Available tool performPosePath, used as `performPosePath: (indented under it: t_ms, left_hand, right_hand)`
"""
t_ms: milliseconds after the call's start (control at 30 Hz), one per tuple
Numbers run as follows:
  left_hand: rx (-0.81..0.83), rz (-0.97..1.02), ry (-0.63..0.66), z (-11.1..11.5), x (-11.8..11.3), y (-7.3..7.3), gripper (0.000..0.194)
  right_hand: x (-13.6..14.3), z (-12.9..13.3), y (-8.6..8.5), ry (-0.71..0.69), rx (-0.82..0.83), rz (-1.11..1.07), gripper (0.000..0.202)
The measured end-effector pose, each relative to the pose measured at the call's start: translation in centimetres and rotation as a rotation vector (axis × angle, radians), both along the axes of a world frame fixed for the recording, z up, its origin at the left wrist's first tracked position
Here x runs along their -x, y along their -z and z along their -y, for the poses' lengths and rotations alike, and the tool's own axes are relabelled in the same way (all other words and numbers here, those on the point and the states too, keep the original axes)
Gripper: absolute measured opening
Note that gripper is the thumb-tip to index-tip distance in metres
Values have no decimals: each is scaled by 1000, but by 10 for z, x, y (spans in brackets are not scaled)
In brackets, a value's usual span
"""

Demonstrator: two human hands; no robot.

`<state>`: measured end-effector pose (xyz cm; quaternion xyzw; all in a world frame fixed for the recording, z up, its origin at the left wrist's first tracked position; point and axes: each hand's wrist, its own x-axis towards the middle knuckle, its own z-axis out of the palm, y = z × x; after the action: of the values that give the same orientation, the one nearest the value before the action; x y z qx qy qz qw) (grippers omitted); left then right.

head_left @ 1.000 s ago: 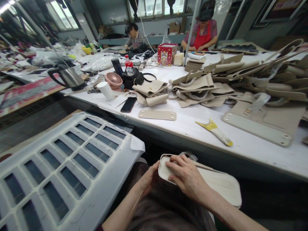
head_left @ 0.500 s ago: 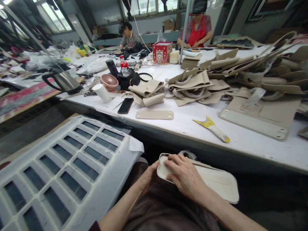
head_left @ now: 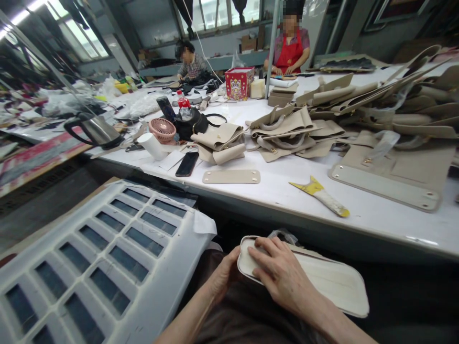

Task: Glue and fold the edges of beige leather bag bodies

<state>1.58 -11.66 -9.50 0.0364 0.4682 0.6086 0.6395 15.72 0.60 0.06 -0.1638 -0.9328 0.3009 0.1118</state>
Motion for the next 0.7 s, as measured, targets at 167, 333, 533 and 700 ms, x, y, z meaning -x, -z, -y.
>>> performPosePath:
  t_ms: [167,333,533,700]
  left_hand:
    - [-20,42,-13,-2,-3,-11,59]
    - [-31,28,-3,-7,0,-23,55]
    - [19,-63,43,-10,1,-29,64]
    - [48,-299,-3,-7,16,-43,60]
  right_hand:
    - [-1,-1,2,-20,16,4,34]
    - [1,0,4,-4,-20,16,34]
    - [-4,2,2,2,-10,34,35]
    - [9,-1,8,1,-8,27,36]
